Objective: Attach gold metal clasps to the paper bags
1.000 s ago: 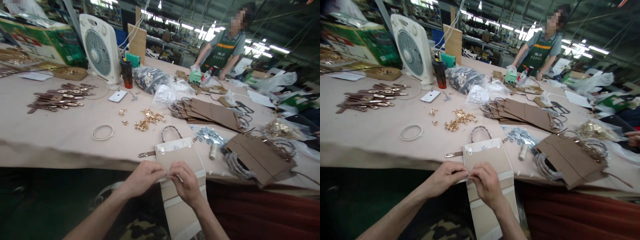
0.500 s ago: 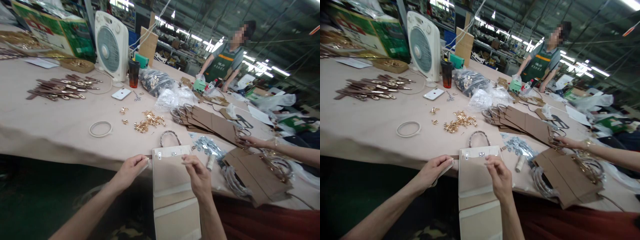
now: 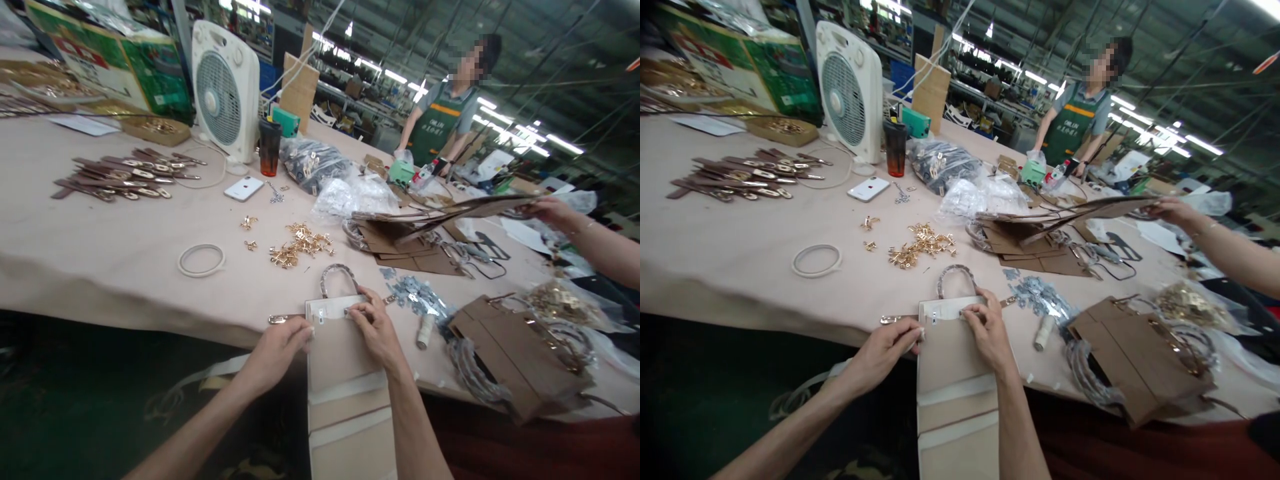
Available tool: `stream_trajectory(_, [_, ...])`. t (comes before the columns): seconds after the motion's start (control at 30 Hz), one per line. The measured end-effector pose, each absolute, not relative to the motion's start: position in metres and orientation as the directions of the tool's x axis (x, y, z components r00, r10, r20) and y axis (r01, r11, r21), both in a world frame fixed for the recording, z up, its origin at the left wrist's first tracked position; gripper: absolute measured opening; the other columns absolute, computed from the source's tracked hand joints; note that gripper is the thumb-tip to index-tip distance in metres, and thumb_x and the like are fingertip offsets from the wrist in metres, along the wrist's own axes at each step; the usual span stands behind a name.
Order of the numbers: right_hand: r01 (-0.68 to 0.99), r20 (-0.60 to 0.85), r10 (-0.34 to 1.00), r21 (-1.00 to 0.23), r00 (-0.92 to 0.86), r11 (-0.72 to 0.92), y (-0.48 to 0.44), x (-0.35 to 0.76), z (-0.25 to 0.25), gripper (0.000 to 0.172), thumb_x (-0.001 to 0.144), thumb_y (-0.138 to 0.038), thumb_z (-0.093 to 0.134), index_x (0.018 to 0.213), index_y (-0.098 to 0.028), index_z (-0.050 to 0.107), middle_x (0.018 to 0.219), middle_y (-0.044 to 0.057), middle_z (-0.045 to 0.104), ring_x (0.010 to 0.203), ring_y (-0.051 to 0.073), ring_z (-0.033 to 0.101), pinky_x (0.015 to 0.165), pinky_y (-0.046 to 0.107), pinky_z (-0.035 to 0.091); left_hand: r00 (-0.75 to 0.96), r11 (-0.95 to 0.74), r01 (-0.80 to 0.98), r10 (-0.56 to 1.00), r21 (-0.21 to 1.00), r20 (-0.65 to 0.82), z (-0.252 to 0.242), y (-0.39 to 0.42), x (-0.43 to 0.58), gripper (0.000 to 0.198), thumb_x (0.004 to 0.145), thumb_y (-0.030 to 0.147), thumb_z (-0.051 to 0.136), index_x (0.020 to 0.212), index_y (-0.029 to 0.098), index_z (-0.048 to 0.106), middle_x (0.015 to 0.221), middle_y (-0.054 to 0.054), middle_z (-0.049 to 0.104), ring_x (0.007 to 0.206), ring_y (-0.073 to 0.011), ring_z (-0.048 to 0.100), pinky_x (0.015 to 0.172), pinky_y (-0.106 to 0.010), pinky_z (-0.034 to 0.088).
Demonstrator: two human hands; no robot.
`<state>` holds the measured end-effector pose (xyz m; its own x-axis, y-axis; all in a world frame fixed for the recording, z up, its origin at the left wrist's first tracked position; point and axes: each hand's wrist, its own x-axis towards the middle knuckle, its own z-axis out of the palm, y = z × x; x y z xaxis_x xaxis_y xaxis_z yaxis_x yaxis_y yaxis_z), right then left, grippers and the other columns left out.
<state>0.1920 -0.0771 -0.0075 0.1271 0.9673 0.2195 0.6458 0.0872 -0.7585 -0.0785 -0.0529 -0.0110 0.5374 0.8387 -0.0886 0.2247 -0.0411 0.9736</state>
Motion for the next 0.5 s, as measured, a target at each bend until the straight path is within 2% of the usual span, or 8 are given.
stream_trajectory(0.33, [0.675,0.222,0.961,-0.736,0.164,0.055,-0.069,0.189,-0.017,0.013,0.095,-0.034,0.068,0.093,-0.026,0.077,0.140,0.010,0.057,0.138,0.028,0.046,0.120,0.051,0.029,0.512,-0.001,0.253,0.849,0.968,-0.133,-0.008,-0.052,-0.076,0.035,0.102,0.047,0.046,0.095,0.021,0.067,0.080,-0.001,0.071,0.083,-0.0196,0.067,0.081,-0.029,0.047])
stream_trajectory(0.5, [0.666,0.252,0.944,-0.745,0.213,0.049,-0.071,0.182,-0.008,0.007,0.091,-0.029,0.072,0.096,-0.026,0.076,0.133,0.009,0.062,0.132,0.027,0.052,0.116,0.047,0.036,0.523,0.034,0.217,0.840,0.976,-0.146,-0.017,-0.053,-0.072,0.044,0.098,0.059,0.048,0.101,0.022,0.072,0.088,-0.002,0.072,0.084,-0.0206,0.067,0.081,-0.029,0.052])
